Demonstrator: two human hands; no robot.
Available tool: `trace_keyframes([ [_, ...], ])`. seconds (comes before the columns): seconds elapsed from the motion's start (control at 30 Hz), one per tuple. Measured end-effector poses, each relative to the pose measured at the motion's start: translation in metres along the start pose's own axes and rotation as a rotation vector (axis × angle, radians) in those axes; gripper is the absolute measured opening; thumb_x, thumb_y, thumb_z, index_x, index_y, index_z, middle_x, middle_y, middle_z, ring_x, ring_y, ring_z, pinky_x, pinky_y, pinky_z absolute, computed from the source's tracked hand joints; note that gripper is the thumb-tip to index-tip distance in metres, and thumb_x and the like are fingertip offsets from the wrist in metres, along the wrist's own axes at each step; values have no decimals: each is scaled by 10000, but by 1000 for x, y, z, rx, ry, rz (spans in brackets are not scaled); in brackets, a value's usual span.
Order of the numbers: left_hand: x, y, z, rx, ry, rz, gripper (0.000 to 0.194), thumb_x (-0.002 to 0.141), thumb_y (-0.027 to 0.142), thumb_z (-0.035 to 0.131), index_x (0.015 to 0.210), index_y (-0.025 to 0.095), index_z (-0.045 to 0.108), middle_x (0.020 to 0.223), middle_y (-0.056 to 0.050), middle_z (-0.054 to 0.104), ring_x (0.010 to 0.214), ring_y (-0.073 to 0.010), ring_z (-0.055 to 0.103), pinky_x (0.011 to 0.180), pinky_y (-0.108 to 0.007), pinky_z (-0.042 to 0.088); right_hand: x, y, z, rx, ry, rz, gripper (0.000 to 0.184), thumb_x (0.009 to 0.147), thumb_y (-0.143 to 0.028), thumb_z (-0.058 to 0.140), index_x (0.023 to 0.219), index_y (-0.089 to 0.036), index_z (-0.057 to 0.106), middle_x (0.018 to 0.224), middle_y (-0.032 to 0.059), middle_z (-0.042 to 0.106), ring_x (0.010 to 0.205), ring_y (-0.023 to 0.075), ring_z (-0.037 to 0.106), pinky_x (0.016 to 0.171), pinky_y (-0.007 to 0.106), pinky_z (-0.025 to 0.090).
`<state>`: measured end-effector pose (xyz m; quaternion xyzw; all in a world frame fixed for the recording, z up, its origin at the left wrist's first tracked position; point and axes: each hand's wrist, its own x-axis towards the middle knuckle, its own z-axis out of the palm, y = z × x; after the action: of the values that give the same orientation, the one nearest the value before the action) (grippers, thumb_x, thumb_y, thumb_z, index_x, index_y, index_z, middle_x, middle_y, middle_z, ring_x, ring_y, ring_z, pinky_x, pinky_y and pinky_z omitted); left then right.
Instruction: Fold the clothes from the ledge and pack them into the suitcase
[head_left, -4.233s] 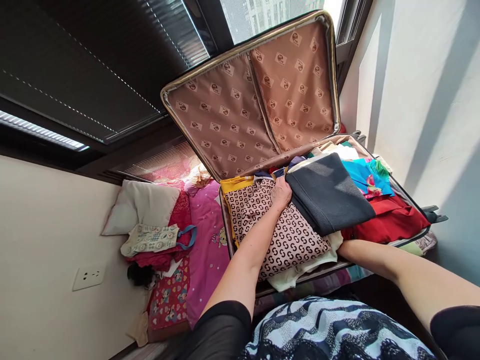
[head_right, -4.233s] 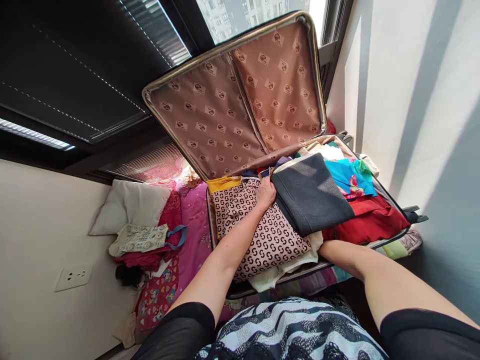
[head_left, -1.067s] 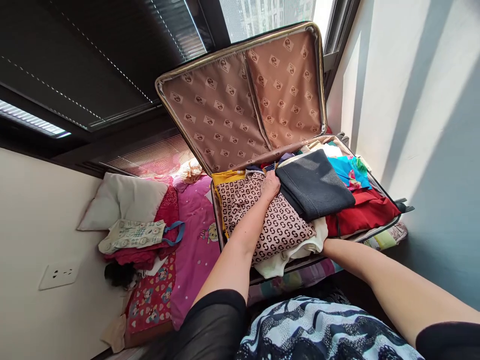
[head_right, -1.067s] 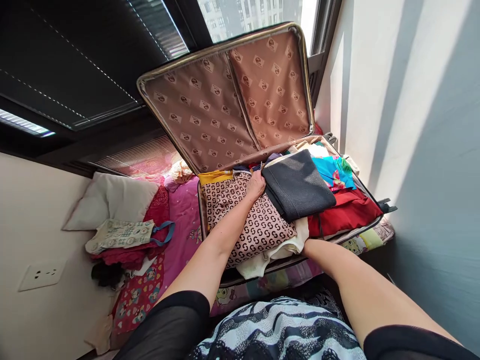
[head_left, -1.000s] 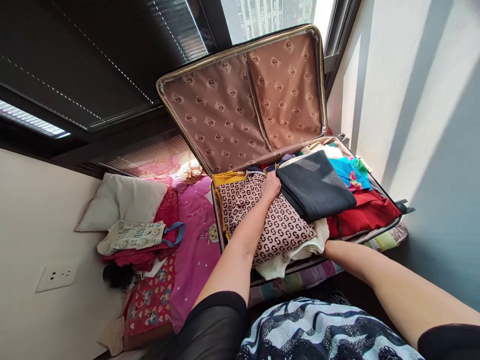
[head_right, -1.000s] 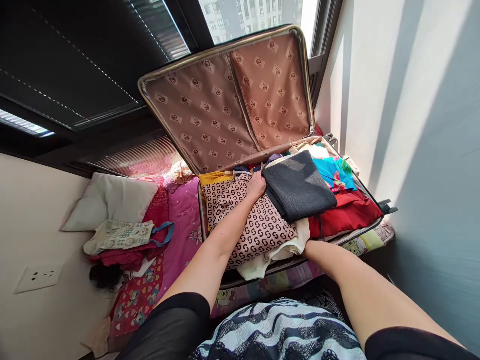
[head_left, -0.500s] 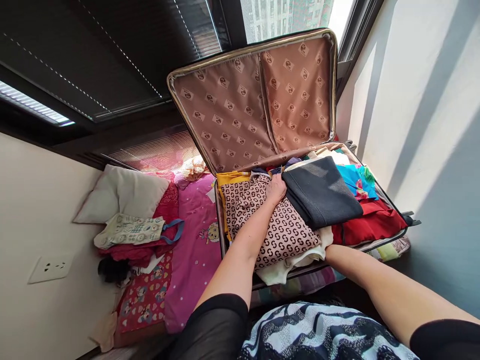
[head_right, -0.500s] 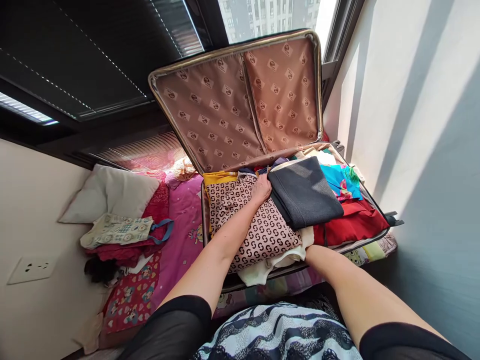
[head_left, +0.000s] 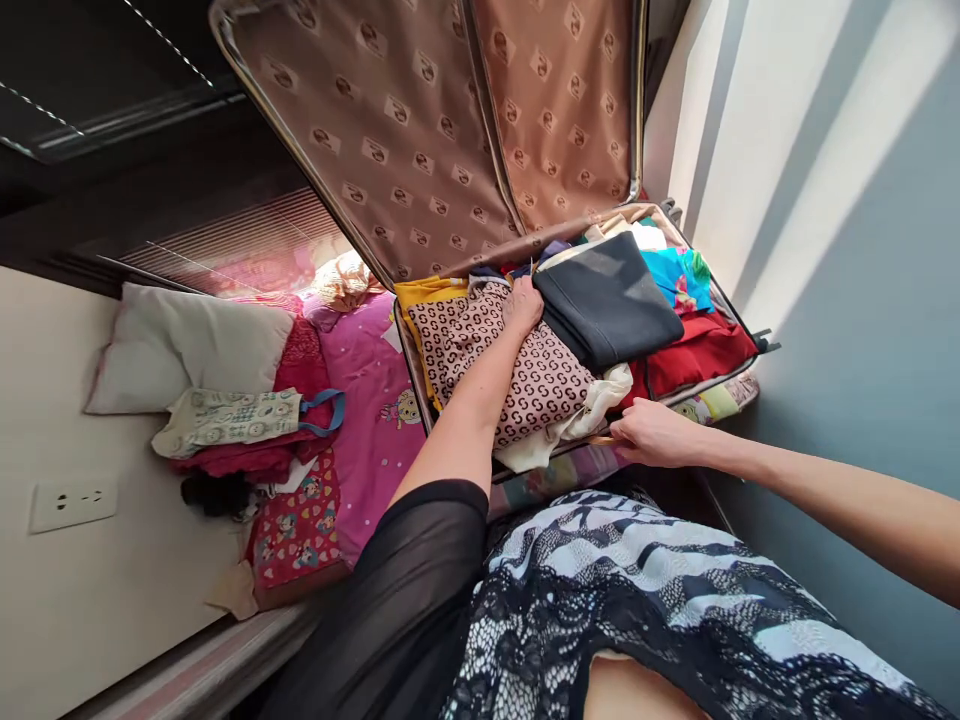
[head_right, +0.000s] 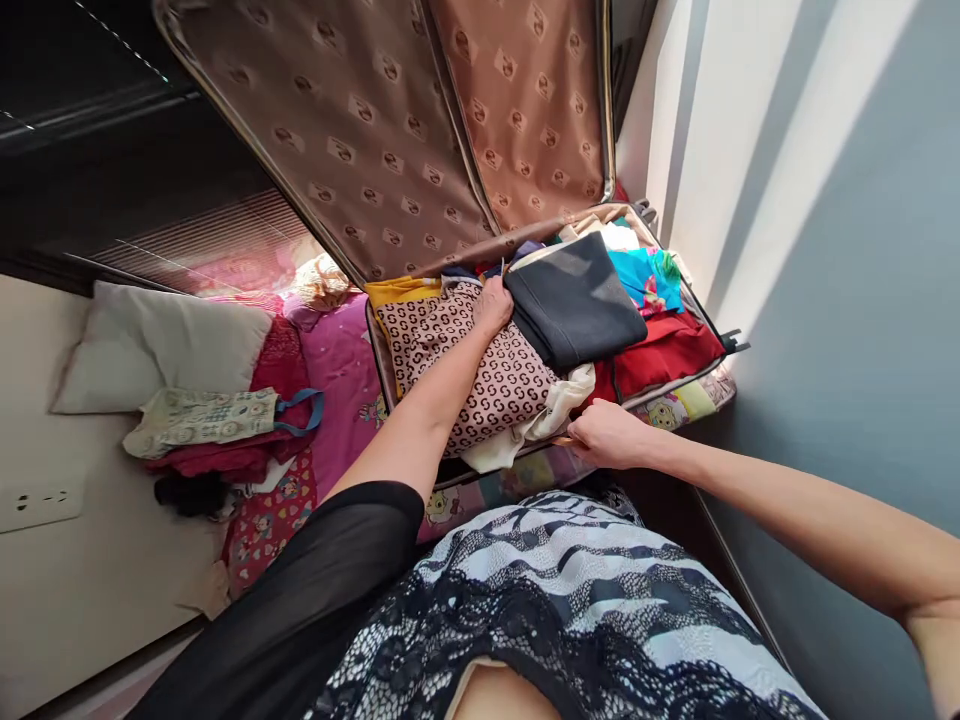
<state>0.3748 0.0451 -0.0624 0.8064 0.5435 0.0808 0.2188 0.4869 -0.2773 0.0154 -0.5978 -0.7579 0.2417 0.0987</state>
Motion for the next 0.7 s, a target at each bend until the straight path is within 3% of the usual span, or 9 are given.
trace_keyframes([
  [0.07, 2, -2, 2, -8, 6, 10, 387, 1090, 225, 351, 1374, 235, 613, 1388, -141, 655, 1271, -301, 673, 1064, -409, 517, -21, -4, -3, -56, -118, -83, 189, 901, -224, 743, 719, -197, 697, 697, 71, 658, 757, 199, 619, 842, 371, 491],
  [0.1, 2, -2, 3, -6, 5, 13, 387, 1088, 222, 352, 1373, 233, 613, 1386, -143, 656, 1268, -303, 672, 1063, -411, 516, -31, -6, -2, -94, -137, -112, 124, 892, -187, 731, 769, -197, 722, 780, 91, 700, 839, 223, 641, 883, 392, 481],
  [0.17, 3, -2, 2, 4, 7, 19, 387, 1086, 216, 346, 1367, 226, 612, 1389, -145, 655, 1267, -302, 669, 1062, -409, 515, -46, -8, 7, -159, -74, -109, 87, 897, -146, 717, 919, -213, 767, 1139, 140, 751, 1150, 294, 635, 1006, 461, 463],
  [0.23, 2, -1, 1, 18, 9, 23, 387, 1085, 211, 339, 1361, 219, 610, 1401, -146, 653, 1270, -299, 664, 1062, -402, 516, -55, -8, 26, -177, 31, -73, 129, 906, -135, 716, 970, -231, 773, 1467, 139, 634, 1409, 355, 496, 1085, 532, 445],
  [0.27, 1, -1, 1, 26, 9, 26, 388, 1084, 209, 337, 1362, 219, 609, 1408, -143, 652, 1272, -295, 663, 1064, -397, 516, -57, -6, 37, -165, 82, -57, 108, 912, -137, 714, 946, -226, 765, 1534, 133, 583, 1456, 365, 449, 1094, 544, 456],
  [0.33, 0, 0, 0, 39, 6, 32, 392, 1084, 205, 338, 1370, 227, 605, 1419, -134, 650, 1274, -286, 664, 1068, -387, 515, -56, 0, 59, -117, 176, -39, 96, 950, -153, 684, 896, -210, 740, 1495, 143, 594, 1420, 346, 473, 1074, 522, 505],
  [0.4, 0, 0, 0, 46, 4, 36, 394, 1082, 202, 350, 1380, 239, 605, 1417, -132, 654, 1276, -284, 667, 1071, -385, 517, -50, 7, 76, -76, 266, -36, 184, 1015, -158, 591, 909, -210, 733, 1302, 148, 674, 1257, 288, 566, 1025, 458, 550],
  [0.53, -1, 0, -1, 35, 7, 24, 392, 1069, 177, 370, 1363, 237, 623, 1371, -147, 675, 1273, -302, 678, 1061, -400, 523, -33, 19, 90, -27, 403, 15, 333, 1096, -188, 424, 989, -217, 738, 954, 111, 682, 926, 233, 585, 878, 376, 562],
  [0.7, 0, 0, -1, 29, 8, 23, 370, 1062, 172, 384, 1331, 234, 630, 1376, -146, 673, 1275, -307, 677, 1054, -399, 524, -28, 26, 90, 65, 424, 7, 294, 1109, -262, 448, 1076, -215, 736, 982, 113, 685, 918, 240, 570, 879, 394, 546],
])
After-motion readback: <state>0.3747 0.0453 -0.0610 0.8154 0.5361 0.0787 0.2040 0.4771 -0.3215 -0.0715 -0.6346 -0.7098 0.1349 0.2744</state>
